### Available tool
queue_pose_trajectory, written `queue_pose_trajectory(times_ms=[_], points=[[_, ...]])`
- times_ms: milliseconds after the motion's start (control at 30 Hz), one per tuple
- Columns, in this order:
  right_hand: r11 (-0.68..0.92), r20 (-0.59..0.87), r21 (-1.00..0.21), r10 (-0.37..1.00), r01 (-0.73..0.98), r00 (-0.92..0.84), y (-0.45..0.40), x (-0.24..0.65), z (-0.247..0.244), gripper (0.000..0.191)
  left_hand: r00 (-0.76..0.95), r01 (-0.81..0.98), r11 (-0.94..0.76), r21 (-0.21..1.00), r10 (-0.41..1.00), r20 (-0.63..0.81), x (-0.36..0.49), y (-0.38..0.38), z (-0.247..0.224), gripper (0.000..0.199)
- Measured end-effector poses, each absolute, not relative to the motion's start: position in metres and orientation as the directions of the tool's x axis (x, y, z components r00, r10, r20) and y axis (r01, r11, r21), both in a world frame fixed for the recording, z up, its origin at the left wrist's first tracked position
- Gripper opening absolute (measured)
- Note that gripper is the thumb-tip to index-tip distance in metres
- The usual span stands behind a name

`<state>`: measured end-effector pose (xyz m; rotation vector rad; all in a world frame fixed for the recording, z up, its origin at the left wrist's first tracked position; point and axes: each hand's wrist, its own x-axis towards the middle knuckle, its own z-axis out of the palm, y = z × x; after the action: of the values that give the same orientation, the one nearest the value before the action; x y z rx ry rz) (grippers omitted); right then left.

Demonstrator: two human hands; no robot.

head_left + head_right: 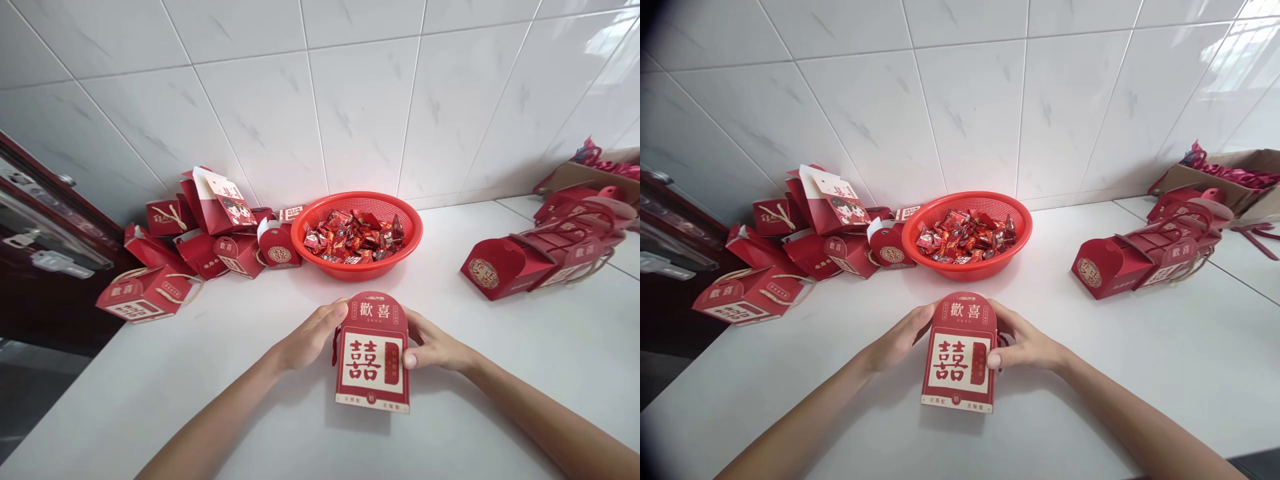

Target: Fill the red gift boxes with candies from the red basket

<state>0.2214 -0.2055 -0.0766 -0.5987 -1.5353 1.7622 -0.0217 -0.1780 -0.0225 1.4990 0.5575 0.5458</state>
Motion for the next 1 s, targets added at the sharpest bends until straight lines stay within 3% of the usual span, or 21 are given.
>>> queue_pose_trajectory(times_ms=[133, 333, 567, 700, 1000], points=[[-0.046, 0.101, -0.979, 0.741, -0.200, -0.664, -0.205, 0.223, -0.075, 0.105, 0.767, -0.010, 0.028, 1.000, 0.642, -0.010, -0.020, -0.180, -0.021, 0.061], [0.000, 0.110, -0.986, 0.741, -0.164, -0.662, -0.203, 0.228, -0.076, 0.109, 0.787, -0.012, 0.005, 1.000, 0.616, 0.006, -0.020, -0.181, -0.020, 0.063], [0.102, 0.124, -0.992, 0.742, -0.071, -0.659, -0.206, 0.230, -0.065, 0.103, 0.801, 0.050, 0.002, 0.999, 0.598, -0.041, -0.022, -0.180, -0.024, 0.070], [0.060, 0.079, -0.997, 0.742, -0.051, -0.666, -0.208, 0.230, -0.064, 0.102, 0.786, 0.044, 0.001, 0.999, 0.617, -0.036, -0.022, -0.181, -0.025, 0.071], [0.138, 0.101, -0.990, 0.839, 0.029, -0.534, -0.209, 0.234, -0.066, 0.104, 0.667, 0.072, -0.400, 0.914, 0.700, 0.254, -0.035, -0.169, -0.019, 0.055]])
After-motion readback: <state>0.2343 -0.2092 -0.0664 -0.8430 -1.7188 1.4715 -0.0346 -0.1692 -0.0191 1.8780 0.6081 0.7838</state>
